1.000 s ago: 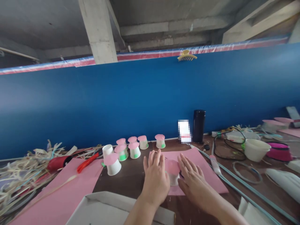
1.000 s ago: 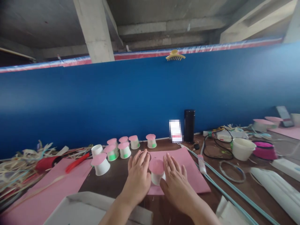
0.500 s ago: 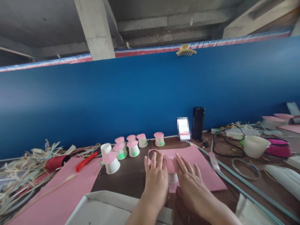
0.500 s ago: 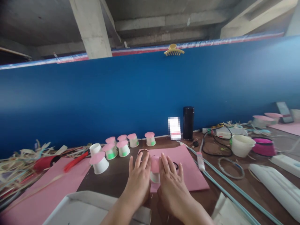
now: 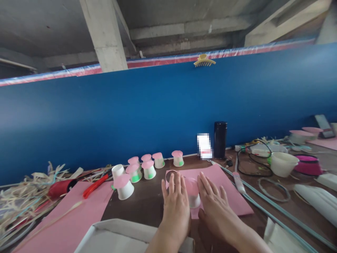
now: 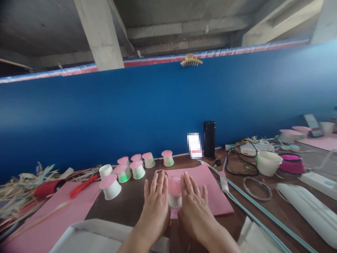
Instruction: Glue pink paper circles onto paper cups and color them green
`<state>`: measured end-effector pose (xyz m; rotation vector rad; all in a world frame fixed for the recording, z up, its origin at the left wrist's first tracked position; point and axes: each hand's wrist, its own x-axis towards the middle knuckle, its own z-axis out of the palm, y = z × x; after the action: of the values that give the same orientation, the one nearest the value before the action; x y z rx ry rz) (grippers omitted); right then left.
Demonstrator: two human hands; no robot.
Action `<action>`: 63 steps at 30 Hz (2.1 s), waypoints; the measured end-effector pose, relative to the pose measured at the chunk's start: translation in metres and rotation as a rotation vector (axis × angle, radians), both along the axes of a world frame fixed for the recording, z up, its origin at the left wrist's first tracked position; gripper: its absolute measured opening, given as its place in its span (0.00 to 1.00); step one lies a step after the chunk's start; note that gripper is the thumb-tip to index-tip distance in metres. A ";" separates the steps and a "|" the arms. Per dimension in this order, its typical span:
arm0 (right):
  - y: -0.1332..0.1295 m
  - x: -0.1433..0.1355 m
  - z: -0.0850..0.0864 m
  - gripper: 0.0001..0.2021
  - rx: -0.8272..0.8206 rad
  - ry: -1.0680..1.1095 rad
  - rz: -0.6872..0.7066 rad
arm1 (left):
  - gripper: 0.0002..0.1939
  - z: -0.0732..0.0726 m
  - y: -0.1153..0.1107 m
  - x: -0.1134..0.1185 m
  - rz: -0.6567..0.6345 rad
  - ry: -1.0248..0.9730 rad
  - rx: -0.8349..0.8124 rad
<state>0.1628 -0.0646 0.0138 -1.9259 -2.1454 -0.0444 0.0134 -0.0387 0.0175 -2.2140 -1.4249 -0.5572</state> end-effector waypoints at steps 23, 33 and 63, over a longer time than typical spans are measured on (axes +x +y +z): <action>-0.002 -0.007 0.006 0.43 -0.038 0.007 0.001 | 0.33 -0.014 -0.005 0.004 -0.062 -0.012 -0.076; 0.022 0.027 0.012 0.35 0.241 0.341 -0.217 | 0.63 0.024 0.004 -0.006 0.069 -0.629 -0.671; 0.034 0.028 -0.002 0.29 0.254 0.447 -0.152 | 0.55 -0.009 0.028 -0.005 0.113 -0.797 -0.588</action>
<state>0.1909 -0.0302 0.0118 -1.7485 -1.6207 0.0748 0.0083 -0.0105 0.0089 -2.4266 -2.3409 -1.1956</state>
